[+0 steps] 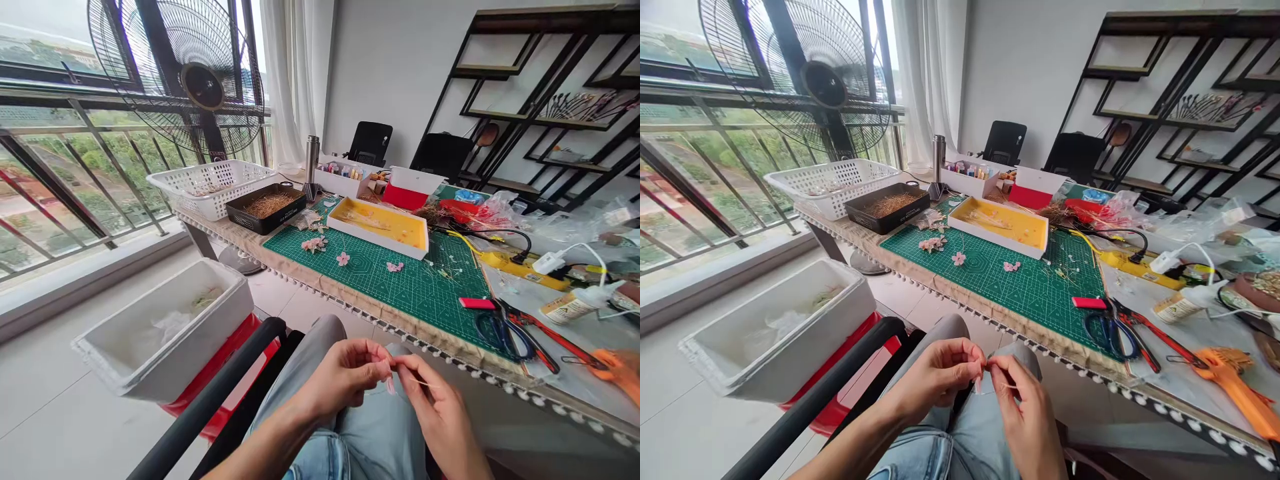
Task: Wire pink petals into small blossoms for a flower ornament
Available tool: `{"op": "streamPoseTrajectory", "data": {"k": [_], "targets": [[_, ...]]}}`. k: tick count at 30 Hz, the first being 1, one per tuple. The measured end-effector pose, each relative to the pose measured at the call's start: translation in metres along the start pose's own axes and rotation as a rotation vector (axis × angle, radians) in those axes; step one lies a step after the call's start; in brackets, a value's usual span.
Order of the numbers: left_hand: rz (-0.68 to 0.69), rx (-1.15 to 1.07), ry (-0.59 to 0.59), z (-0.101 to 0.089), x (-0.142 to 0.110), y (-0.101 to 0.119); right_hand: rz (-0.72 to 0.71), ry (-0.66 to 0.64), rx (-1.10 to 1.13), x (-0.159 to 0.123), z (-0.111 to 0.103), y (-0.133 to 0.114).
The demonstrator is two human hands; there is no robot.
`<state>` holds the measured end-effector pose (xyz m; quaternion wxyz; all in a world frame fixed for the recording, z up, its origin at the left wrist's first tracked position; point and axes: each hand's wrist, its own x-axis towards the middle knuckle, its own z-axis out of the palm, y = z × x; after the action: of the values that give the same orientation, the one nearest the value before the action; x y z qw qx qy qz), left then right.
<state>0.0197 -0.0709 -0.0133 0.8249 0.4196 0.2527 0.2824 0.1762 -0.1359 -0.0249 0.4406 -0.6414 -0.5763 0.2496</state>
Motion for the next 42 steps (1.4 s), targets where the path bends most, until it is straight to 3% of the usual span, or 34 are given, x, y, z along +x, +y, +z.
{"op": "streamPoseTrajectory", "data": {"k": [3,7,10,12,16,18,20,23,26,28,35,42], "targets": [[0.030,0.016,-0.003,-0.001,0.001,0.000,-0.113,0.015,-0.090,0.008,-0.001,0.011],[0.055,0.067,0.035,-0.005,0.004,-0.003,-0.109,0.035,-0.116,0.012,0.005,0.024],[0.109,0.131,0.070,-0.010,0.006,-0.005,-0.123,0.049,-0.085,0.005,0.008,0.021],[0.187,0.212,0.101,-0.012,0.007,-0.006,-0.068,0.081,0.038,-0.005,0.004,0.009],[0.260,0.413,0.144,-0.015,0.008,-0.008,0.149,0.214,0.543,-0.016,-0.014,-0.017],[0.272,0.468,0.152,-0.015,0.007,-0.010,0.207,0.313,0.748,-0.012,-0.024,-0.020],[0.309,0.466,0.151,-0.015,0.007,-0.009,0.283,0.324,0.896,-0.007,-0.030,-0.014],[0.308,0.333,0.104,-0.016,0.005,-0.005,0.419,0.122,0.972,-0.006,-0.029,0.001],[0.203,0.104,-0.006,-0.016,0.003,-0.001,0.479,-0.186,0.823,-0.014,-0.020,0.006],[0.153,-0.012,-0.069,-0.016,0.002,0.000,0.482,-0.307,0.733,-0.019,-0.015,0.002],[0.044,-0.210,-0.193,-0.016,0.003,-0.005,0.447,-0.442,0.663,-0.013,-0.012,-0.011],[-0.049,-0.257,-0.238,-0.016,0.004,-0.007,0.452,-0.555,0.766,-0.004,-0.008,-0.006]]}}
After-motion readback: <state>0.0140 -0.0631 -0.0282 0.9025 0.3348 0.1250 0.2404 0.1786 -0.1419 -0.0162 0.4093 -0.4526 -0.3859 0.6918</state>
